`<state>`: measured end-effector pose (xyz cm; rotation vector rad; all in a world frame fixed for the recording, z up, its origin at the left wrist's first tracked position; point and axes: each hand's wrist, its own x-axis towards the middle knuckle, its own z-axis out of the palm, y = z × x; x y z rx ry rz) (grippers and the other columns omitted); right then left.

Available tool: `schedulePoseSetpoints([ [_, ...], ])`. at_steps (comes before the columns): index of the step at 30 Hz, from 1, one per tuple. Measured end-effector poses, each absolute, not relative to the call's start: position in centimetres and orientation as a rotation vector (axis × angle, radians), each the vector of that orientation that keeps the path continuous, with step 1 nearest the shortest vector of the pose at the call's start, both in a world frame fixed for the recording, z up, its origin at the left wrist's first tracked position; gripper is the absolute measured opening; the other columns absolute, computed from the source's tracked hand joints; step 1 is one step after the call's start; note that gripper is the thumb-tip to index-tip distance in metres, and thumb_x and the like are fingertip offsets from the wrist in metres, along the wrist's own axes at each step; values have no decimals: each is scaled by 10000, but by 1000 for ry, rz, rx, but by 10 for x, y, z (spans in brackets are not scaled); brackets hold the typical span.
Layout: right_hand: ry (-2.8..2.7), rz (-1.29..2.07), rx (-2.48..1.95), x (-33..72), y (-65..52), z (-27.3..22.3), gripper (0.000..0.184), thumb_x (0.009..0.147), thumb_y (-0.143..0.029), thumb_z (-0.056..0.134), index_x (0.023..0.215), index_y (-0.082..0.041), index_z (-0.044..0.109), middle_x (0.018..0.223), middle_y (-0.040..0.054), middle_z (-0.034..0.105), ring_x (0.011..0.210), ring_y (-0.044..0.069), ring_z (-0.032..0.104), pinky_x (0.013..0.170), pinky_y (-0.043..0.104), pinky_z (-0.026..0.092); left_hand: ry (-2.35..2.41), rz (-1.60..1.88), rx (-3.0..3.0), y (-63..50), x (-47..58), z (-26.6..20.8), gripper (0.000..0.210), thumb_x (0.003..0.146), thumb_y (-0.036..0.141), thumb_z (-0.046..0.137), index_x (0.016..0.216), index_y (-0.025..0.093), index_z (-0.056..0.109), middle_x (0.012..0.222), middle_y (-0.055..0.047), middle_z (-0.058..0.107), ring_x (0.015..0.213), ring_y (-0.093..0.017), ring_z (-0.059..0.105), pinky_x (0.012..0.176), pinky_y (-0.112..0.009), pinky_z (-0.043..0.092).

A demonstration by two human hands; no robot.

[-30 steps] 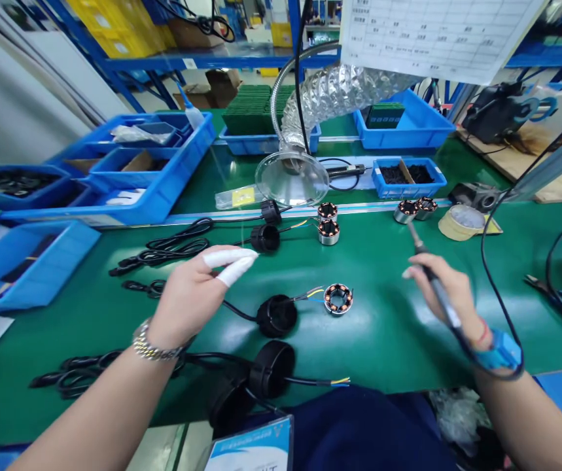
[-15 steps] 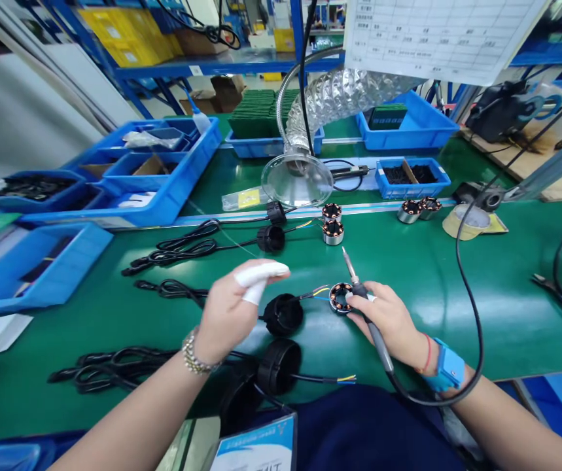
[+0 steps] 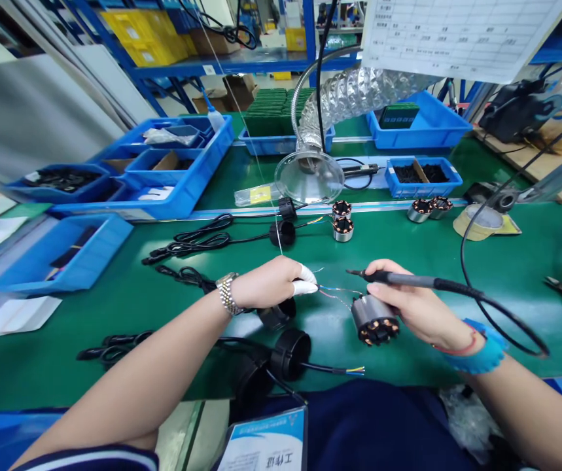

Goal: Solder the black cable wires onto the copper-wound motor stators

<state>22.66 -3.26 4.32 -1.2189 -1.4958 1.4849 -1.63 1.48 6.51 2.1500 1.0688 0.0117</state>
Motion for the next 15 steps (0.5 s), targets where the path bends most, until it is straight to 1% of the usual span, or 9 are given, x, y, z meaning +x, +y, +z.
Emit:
schedulePoseSetpoints([
  [3, -1243, 1712, -1178, 224, -35, 56, 191, 756, -288, 579, 910, -219, 488, 700, -49, 446, 509, 44, 375, 450, 172, 318, 981, -110, 2084, 15, -17, 85, 284, 830, 311, 438, 706, 121, 609, 575, 19, 513, 514, -73, 436, 514, -161, 326],
  [7, -1138, 1798, -1190, 221, -36, 58, 238, 726, -294, 615, 910, -212, 488, 656, -55, 427, 476, 40, 357, 401, 160, 281, 959, -125, 2048, 16, -17, 91, 284, 823, 302, 442, 624, 121, 533, 557, 29, 464, 493, -61, 388, 496, -155, 298],
  [12, -1180, 1796, -1207, 220, -34, 56, 224, 742, -302, 594, 917, -221, 481, 679, -53, 442, 489, 45, 377, 419, 167, 298, 955, -130, 2053, 18, -20, 89, 300, 820, 326, 436, 628, 122, 543, 565, 24, 488, 506, -70, 404, 509, -167, 299],
  [14, -1322, 1678, -1234, 221, -33, 55, 203, 770, -319, 557, 931, -225, 474, 705, -45, 453, 501, 52, 380, 433, 177, 307, 978, -139, 2063, 18, -21, 88, 300, 819, 335, 439, 657, 123, 577, 586, 17, 524, 529, -80, 432, 522, -171, 309],
  [15, -1443, 1553, -1260, 222, -34, 52, 207, 779, -322, 547, 946, -226, 471, 717, -40, 463, 512, 58, 386, 447, 185, 316, 1005, -131, 2066, 18, -21, 87, 288, 816, 338, 446, 694, 125, 599, 617, 11, 553, 552, -87, 456, 535, -173, 319],
])
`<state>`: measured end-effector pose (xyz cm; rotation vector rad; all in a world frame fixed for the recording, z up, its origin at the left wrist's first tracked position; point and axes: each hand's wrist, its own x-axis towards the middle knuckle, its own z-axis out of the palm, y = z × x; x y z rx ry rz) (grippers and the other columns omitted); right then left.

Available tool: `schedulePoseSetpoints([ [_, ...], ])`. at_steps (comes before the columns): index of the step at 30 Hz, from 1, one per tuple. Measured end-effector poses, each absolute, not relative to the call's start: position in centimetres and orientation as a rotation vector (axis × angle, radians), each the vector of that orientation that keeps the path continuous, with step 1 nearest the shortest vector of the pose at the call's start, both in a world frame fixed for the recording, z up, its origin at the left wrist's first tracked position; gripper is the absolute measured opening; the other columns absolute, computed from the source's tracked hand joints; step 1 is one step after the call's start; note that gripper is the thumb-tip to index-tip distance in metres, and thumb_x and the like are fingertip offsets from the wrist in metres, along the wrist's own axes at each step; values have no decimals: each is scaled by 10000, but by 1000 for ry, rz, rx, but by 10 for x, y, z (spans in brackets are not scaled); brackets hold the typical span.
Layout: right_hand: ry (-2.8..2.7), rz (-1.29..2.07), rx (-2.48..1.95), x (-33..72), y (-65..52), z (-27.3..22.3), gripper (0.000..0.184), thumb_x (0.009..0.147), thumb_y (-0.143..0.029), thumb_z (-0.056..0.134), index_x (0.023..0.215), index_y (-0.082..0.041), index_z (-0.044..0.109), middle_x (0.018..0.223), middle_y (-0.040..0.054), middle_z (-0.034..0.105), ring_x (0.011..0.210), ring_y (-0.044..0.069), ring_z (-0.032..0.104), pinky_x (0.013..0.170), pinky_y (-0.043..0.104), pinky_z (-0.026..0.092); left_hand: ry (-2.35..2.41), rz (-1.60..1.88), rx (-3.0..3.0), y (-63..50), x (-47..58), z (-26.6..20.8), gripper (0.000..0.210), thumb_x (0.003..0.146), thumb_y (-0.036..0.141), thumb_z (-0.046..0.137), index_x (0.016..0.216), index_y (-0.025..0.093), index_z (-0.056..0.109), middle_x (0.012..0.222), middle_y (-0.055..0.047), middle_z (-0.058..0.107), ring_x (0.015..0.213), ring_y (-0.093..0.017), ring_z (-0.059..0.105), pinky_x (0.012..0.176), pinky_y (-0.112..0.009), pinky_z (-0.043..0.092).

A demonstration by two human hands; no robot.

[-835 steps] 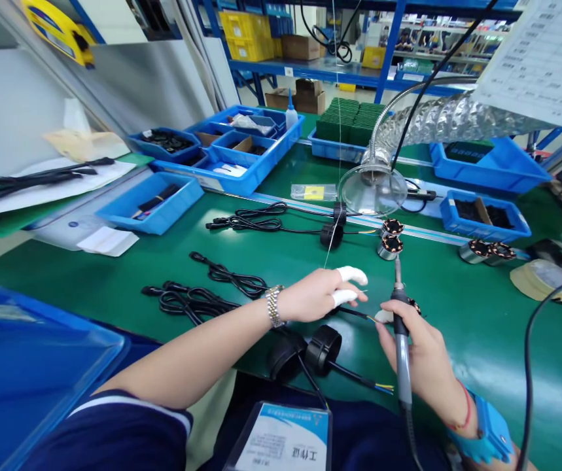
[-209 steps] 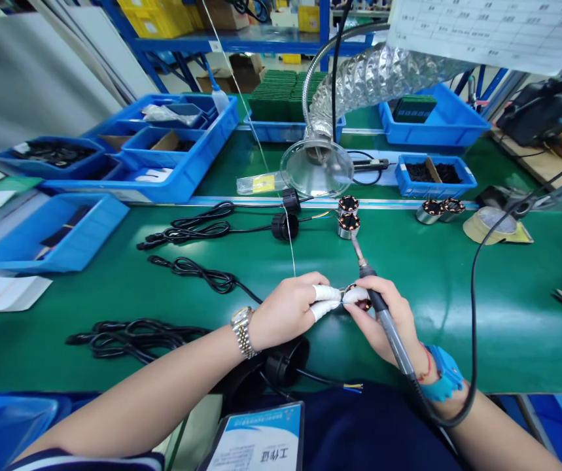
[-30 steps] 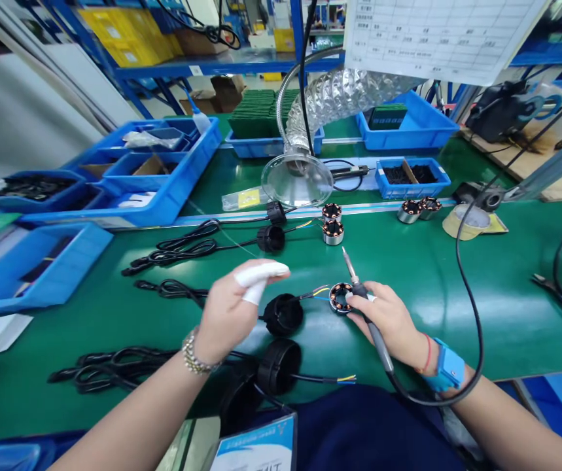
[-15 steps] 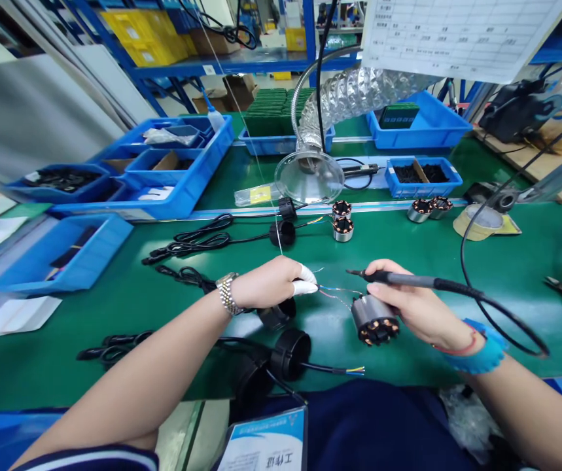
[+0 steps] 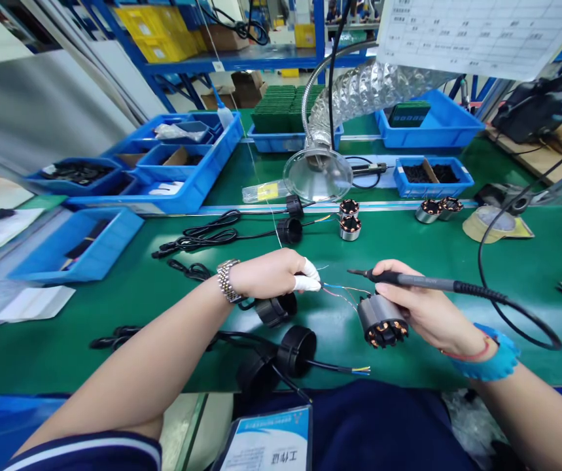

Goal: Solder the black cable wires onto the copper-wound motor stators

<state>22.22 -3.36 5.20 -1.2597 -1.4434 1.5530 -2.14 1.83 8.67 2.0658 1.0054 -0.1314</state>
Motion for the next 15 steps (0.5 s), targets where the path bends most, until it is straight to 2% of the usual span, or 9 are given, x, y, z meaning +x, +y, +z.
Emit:
schedulePoseSetpoints([
  [4, -2111, 757, -1177, 232, -36, 23, 209, 789, -269, 547, 981, -205, 494, 768, 11, 548, 641, 121, 453, 583, 249, 374, 1088, 5, 2061, 15, -21, 66, 265, 799, 351, 489, 913, 156, 627, 820, -13, 641, 703, -122, 547, 633, -182, 372],
  [7, -2413, 294, -949, 241, -40, -8, 126, 823, -211, 499, 941, -185, 535, 714, 41, 584, 663, 152, 441, 620, 287, 368, 1090, 60, 2120, 9, -15, 44, 277, 833, 337, 430, 850, 150, 633, 815, -28, 642, 715, -132, 551, 675, -206, 379],
  [10, -2408, 206, -927, 242, -42, -23, 151, 818, -205, 511, 965, -173, 523, 724, 57, 600, 669, 163, 441, 607, 292, 380, 1158, 112, 2093, 3, -8, 31, 278, 832, 313, 414, 758, 136, 616, 746, -26, 624, 670, -131, 534, 643, -216, 377],
  [15, -2185, 385, -1036, 226, -42, -15, 206, 811, -188, 503, 1015, -194, 474, 826, 62, 595, 719, 169, 463, 615, 303, 412, 1167, 141, 1847, 3, -3, 34, 218, 789, 305, 465, 730, 134, 585, 660, -6, 592, 618, -123, 534, 588, -208, 389],
])
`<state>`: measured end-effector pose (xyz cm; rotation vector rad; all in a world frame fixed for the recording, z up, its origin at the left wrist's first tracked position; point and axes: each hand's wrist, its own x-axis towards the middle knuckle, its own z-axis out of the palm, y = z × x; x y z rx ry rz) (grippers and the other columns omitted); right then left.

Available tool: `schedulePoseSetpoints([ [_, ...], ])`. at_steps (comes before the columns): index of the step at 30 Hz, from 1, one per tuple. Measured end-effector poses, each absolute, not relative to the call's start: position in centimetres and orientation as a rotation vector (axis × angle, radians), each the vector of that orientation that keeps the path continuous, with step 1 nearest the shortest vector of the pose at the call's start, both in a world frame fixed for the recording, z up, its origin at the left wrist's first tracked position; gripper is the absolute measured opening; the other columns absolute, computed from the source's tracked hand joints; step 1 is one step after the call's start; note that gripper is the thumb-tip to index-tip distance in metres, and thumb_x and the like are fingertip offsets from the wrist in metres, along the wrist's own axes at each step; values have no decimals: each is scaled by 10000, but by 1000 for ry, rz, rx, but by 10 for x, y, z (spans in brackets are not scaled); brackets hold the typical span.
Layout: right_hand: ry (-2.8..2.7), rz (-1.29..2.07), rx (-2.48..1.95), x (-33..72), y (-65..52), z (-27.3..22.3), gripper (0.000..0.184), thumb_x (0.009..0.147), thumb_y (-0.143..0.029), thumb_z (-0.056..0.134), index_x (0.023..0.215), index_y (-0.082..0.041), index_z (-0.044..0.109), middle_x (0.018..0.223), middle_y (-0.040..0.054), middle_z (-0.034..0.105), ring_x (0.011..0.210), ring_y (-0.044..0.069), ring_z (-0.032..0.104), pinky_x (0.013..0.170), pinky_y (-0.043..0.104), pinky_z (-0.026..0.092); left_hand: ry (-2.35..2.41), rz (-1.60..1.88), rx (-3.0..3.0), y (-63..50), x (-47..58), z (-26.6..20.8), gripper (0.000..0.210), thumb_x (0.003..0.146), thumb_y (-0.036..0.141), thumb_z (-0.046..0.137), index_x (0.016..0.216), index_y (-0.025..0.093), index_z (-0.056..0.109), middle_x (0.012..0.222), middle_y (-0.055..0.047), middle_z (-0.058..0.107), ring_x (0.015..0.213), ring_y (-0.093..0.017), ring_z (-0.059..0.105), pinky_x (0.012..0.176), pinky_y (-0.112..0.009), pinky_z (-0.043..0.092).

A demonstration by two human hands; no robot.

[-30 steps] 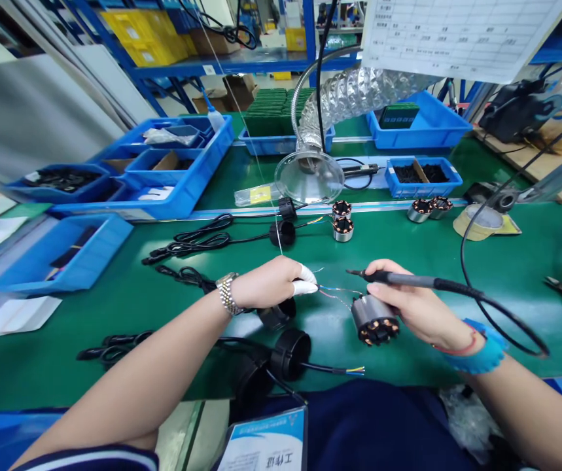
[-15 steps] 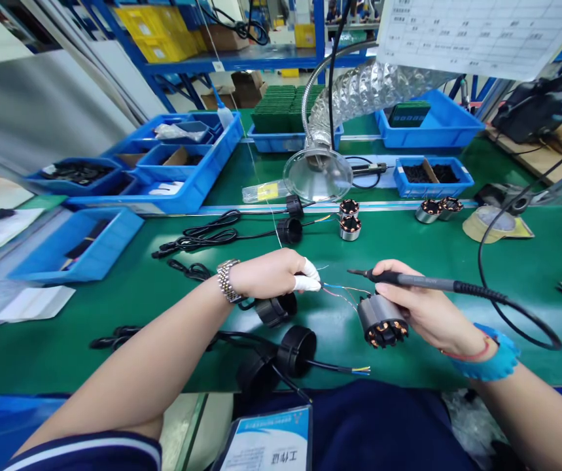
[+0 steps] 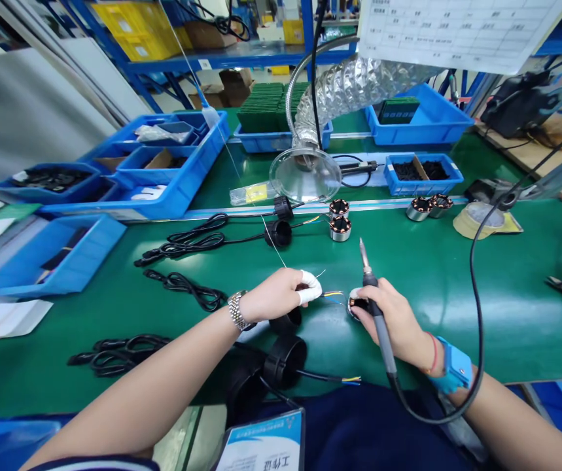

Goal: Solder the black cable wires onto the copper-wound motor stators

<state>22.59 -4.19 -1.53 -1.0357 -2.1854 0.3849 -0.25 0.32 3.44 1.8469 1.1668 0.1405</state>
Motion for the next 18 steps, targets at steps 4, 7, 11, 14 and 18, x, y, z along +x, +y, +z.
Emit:
schedulePoseSetpoints([
  [4, -2159, 425, -971, 216, -46, -14, 210, 805, -135, 474, 1004, -200, 465, 800, 53, 570, 688, 162, 458, 594, 298, 411, 1178, 140, 1845, 4, 3, 38, 223, 793, 298, 458, 695, 137, 578, 657, -10, 609, 621, -128, 553, 584, -209, 391],
  [7, -2123, 507, -955, 216, -48, -14, 220, 796, -110, 470, 990, -214, 466, 813, 42, 566, 704, 152, 488, 628, 291, 426, 1179, 139, 1903, 1, 12, 37, 246, 811, 306, 439, 711, 141, 592, 632, -5, 614, 585, -121, 547, 560, -205, 375],
  [11, -1976, 675, -1103, 216, -39, -7, 300, 786, -120, 481, 1059, -223, 414, 901, 38, 562, 715, 124, 540, 660, 258, 446, 1204, 195, 2028, -2, 26, 35, 234, 815, 289, 449, 760, 140, 621, 663, -5, 620, 607, -119, 539, 578, -206, 361],
  [14, -2011, 873, -1081, 213, -29, -3, 369, 769, -105, 464, 1102, -230, 365, 865, 12, 560, 634, 96, 539, 614, 226, 443, 1203, 234, 2062, -4, 29, 33, 234, 819, 277, 445, 767, 139, 626, 695, -7, 619, 621, -117, 527, 585, -206, 361],
  [18, -1966, 975, -1091, 209, -24, -6, 329, 775, -112, 441, 1075, -232, 375, 793, -13, 550, 550, 78, 511, 552, 204, 426, 1214, 214, 2001, -6, 25, 31, 206, 797, 266, 476, 849, 136, 627, 704, -9, 618, 604, -113, 522, 576, -204, 380],
])
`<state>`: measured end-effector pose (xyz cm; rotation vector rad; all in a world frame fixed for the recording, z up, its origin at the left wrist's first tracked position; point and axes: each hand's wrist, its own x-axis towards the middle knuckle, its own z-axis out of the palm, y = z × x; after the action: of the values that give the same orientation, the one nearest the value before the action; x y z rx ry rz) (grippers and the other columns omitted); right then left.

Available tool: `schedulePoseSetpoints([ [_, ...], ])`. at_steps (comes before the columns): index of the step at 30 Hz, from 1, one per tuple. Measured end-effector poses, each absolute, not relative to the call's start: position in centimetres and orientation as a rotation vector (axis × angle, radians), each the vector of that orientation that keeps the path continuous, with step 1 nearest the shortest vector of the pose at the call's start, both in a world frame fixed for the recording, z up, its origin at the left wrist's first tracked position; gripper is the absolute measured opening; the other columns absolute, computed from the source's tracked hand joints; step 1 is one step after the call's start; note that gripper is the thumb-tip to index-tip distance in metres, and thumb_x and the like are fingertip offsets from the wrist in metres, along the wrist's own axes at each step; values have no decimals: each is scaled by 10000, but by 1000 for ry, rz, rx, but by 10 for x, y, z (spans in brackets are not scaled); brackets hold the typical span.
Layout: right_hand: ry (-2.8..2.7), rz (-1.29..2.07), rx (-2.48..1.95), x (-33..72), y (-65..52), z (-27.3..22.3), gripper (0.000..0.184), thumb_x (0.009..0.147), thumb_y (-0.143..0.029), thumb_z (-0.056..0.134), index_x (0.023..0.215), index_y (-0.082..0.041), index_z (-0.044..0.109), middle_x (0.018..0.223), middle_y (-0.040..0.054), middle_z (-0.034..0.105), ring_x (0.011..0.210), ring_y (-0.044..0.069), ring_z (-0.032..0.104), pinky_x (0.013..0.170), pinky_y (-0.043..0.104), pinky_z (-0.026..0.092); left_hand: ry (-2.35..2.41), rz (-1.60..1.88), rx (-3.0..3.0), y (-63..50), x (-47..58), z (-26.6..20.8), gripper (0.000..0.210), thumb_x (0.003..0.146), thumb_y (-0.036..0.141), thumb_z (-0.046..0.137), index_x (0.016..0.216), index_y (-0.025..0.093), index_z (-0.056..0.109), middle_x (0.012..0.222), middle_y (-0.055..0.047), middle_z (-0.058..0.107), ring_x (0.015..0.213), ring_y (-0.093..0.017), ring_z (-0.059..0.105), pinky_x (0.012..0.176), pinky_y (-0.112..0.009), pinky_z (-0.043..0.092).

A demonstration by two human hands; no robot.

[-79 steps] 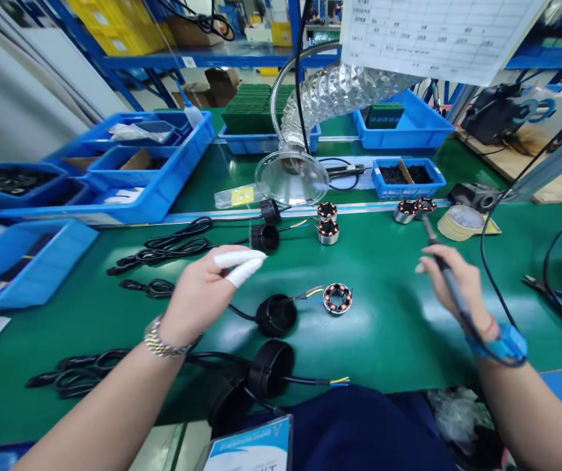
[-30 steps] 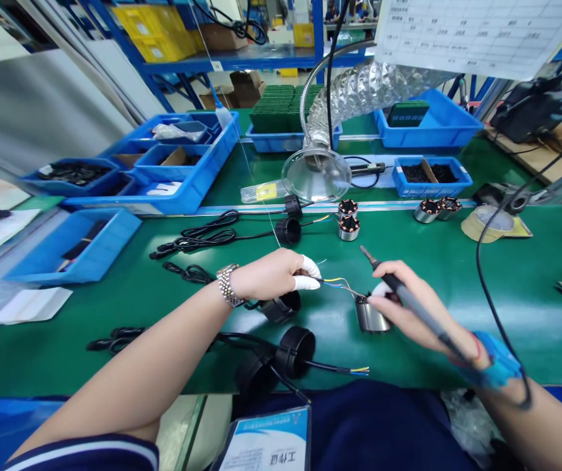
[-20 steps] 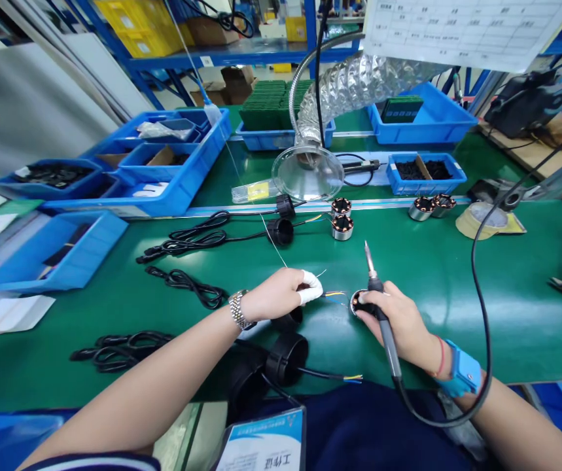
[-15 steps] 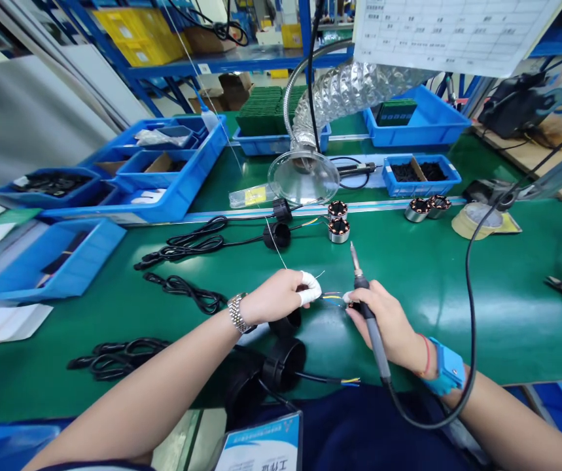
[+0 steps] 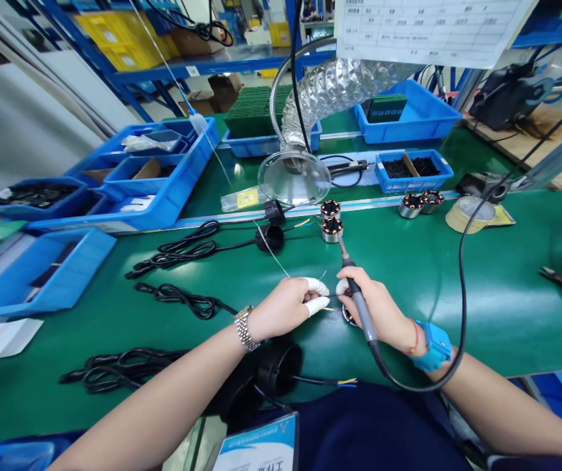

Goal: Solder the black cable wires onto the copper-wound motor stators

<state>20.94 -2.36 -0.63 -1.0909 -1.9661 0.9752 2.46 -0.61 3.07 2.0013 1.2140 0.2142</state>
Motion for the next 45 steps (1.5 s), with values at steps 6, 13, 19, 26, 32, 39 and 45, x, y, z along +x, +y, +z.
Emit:
schedulePoseSetpoints([
  [6, -1921, 976, -1060, 208, -24, -4, 344, 756, -144, 516, 1062, -225, 383, 840, 4, 600, 648, 99, 562, 645, 230, 450, 1255, 310, 1967, -9, 25, 27, 195, 783, 254, 487, 771, 133, 639, 689, -16, 622, 603, -116, 531, 566, -201, 395],
  [13, -1875, 979, -1135, 208, -23, -4, 263, 775, -201, 531, 1015, -227, 426, 807, 6, 630, 646, 111, 586, 612, 224, 457, 1227, 318, 1921, -9, 24, 29, 190, 767, 240, 512, 839, 140, 657, 737, -21, 626, 618, -115, 537, 576, -203, 412],
  [19, -1860, 997, -1135, 209, -23, -4, 300, 759, -203, 549, 1034, -225, 432, 815, 11, 639, 681, 121, 608, 645, 241, 474, 1232, 318, 1904, -8, 22, 26, 204, 773, 254, 500, 824, 140, 661, 735, -24, 623, 616, -118, 528, 574, -210, 408],
  [26, -1830, 1003, -1133, 207, -21, -5, 303, 751, -208, 548, 1033, -226, 437, 808, 5, 635, 659, 117, 601, 638, 243, 475, 1237, 343, 1915, -9, 26, 27, 197, 770, 253, 502, 792, 136, 659, 698, -19, 613, 589, -112, 514, 550, -202, 396],
  [32, -1833, 990, -1140, 205, -23, -3, 278, 760, -193, 522, 1016, -222, 420, 772, -10, 615, 622, 103, 577, 619, 227, 460, 1235, 356, 1942, -9, 25, 25, 192, 773, 236, 493, 787, 135, 656, 700, -17, 609, 598, -113, 512, 560, -201, 395],
  [39, -1879, 762, -1247, 195, -24, -6, 310, 745, -141, 482, 1033, -228, 407, 730, -16, 573, 587, 107, 528, 601, 232, 429, 1227, 327, 2011, -10, 29, 28, 214, 802, 219, 449, 719, 128, 625, 659, -7, 570, 589, -109, 496, 562, -203, 375],
  [45, -1893, 849, -1157, 211, -30, -2, 313, 774, -161, 494, 1064, -225, 395, 878, 24, 579, 650, 105, 549, 635, 229, 441, 1054, 229, 2018, -5, 6, 40, 205, 819, 235, 457, 974, 162, 570, 814, -16, 605, 688, -118, 538, 651, -212, 418],
])
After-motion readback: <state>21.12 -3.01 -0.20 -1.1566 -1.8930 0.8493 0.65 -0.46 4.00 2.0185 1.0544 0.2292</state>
